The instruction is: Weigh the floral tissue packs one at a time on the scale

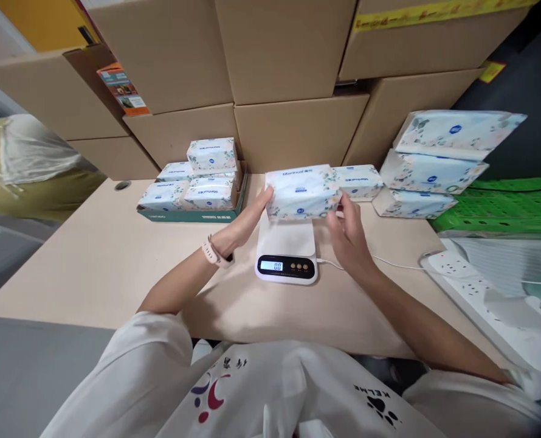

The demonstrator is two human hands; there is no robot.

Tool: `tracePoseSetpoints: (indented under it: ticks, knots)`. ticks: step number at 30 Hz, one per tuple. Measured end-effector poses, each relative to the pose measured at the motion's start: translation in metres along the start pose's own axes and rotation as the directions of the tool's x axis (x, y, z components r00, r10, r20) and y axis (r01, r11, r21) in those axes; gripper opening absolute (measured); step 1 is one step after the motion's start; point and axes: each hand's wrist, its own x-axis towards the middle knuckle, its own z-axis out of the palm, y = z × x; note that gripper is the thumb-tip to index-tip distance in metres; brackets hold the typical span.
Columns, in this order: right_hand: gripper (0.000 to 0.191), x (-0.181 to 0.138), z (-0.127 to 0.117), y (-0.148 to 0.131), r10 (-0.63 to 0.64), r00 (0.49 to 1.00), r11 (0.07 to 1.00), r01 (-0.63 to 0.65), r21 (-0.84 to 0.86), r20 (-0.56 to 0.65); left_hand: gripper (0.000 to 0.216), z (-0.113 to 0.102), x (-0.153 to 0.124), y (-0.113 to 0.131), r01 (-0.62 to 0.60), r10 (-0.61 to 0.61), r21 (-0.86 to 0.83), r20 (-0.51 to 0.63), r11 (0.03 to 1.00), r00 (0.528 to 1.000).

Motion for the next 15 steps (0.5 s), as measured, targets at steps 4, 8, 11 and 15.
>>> tracePoseSetpoints:
  ticks: [4, 8, 11, 15]
  knots:
    - [0.075, -0.036, 0.014, 0.007, 0.016, 0.992, 0.999, -0.02, 0.026, 0.128, 0.076, -0.001, -0.054, -0.007, 0.073, -0.076, 0.037, 0.07, 0.997, 0.995]
    - [0.068, -0.048, 0.022, 0.021, 0.101, 0.984, 0.995, -0.104, 0.008, 0.149, 0.075, -0.002, -0.071, -0.016, 0.084, -0.086, 0.061, 0.044, 0.995, 0.995]
    - [0.062, -0.051, 0.023, 0.031, 0.118, 0.991, 0.992, -0.119, 0.027, 0.057, 0.079, -0.011, -0.08, -0.032, 0.156, -0.148, 0.086, -0.097, 0.984, 0.984]
    - [0.065, -0.05, 0.017, 0.04, 0.102, 0.989, 0.989, -0.09, 0.118, -0.106, 0.083, -0.027, -0.094, -0.06, 0.205, -0.191, 0.025, -0.271, 0.978, 0.944]
